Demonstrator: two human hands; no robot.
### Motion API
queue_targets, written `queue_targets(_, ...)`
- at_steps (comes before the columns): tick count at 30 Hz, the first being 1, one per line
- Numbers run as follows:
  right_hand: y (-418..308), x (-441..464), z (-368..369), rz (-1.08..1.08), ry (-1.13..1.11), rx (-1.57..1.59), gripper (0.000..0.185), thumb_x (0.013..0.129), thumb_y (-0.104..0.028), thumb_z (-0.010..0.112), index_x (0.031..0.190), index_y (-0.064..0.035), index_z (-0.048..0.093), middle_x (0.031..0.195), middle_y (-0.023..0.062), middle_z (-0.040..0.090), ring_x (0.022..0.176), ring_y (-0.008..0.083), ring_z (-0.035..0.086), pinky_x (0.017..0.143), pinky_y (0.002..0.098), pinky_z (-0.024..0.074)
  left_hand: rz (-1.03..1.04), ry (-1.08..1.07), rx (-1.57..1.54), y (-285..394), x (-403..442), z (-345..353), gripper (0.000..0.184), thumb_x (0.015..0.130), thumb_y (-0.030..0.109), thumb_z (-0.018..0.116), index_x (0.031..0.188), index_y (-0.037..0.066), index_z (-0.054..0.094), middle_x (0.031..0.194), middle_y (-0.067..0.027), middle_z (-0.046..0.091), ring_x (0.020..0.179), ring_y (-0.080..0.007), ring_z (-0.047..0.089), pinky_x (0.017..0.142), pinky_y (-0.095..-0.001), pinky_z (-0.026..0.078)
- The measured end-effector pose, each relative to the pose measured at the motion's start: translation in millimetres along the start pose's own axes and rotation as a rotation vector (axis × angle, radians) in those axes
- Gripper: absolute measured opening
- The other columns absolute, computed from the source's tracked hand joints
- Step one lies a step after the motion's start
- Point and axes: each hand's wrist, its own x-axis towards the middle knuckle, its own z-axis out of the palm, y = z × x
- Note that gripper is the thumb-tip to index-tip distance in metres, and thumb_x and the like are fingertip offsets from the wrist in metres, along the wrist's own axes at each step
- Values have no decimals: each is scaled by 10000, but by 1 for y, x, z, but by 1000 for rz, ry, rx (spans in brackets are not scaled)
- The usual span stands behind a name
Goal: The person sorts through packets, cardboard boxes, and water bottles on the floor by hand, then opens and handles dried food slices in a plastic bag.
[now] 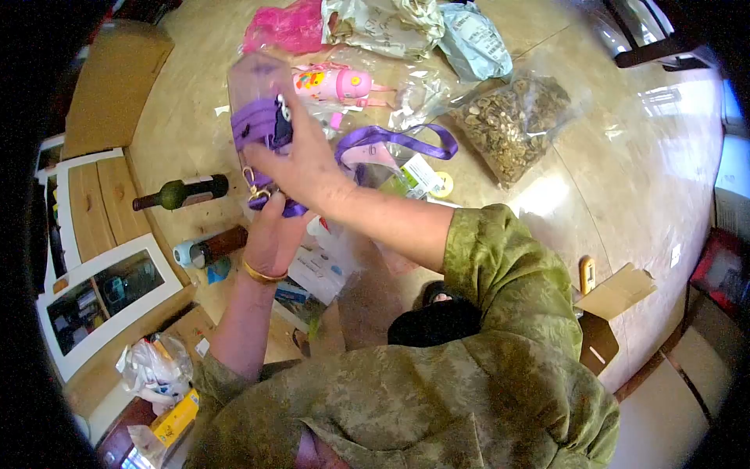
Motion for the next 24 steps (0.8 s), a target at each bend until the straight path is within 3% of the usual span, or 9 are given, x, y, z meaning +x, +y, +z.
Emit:
queue_targets(5,28,32,-17,192,-361,119,575,815,-473,353,1178,-28,363,1028,103,497,910,214,486,813,325,370,64,83,91,19,-17,-49,487,768,387,520,1126,84,390,1049,-59,479,887,-177,471,882,-405,342)
queue_targets(7,86,84,-34,46,-113,-391,546,767,-413,468,1165,-49,383,1113,174,450,1017,276,448,854,341,357,24,142,-133,31,-29,-55,499,766,475,463,992,30,467,837,-82,532,638,-175,496,798,-422,397)
queue_targets(11,175,140,-46,-86,200,-927,676,654,-355,614,1193,-50,343,1131,208,431,1053,325,418,878,354,351,-34,272,-8,48,-52,-76,500,772,512,424,944,46,482,796,-69,539,451,-96,420,601,-356,483)
queue_targets(12,193,144,-48,15,112,-919,726,643,-366,613,1225,-86,281,1099,206,456,1025,329,441,854,368,365,-52,411,22,51,-56,-72,481,785,507,403,930,56,491,763,-51,536,382,-56,348,414,-255,430)
queue_targets(14,228,150,-57,210,-169,-819,774,604,-399,628,1237,-158,254,1039,159,510,972,327,484,823,390,383,-97,415,16,63,-72,-72,473,791,502,397,931,60,494,751,-51,535,376,-51,338,375,-221,370)
queue_targets(16,207,141,-54,267,-118,-827,733,607,-402,626,1210,-169,282,1005,145,529,945,317,503,811,392,390,-163,424,-14,81,-79,-62,459,809,486,376,929,61,500,731,-47,538,357,-35,301,313,-165,209)
queue_targets(17,192,134,-54,331,-61,-842,692,610,-404,625,1183,-180,310,971,130,548,918,307,521,799,395,398,-154,427,-9,89,-82,-60,459,809,486,376,929,61,500,731,-47,538,357,-35,301,313,-165,209)
queue_targets(20,169,117,-52,259,23,-956,523,634,-339,614,1077,-156,404,954,142,546,894,283,532,749,383,422,-203,379,79,117,-92,-64,467,836,456,339,1003,39,465,797,-85,521,337,-26,269,277,-137,208)
queue_targets(24,204,133,-59,47,-111,-765,518,593,-374,629,1003,-96,479,945,142,557,884,252,538,770,373,413,-211,570,657,181,-139,-66,452,808,473,388,918,54,517,572,-29,513,312,-34,293,272,-164,199)
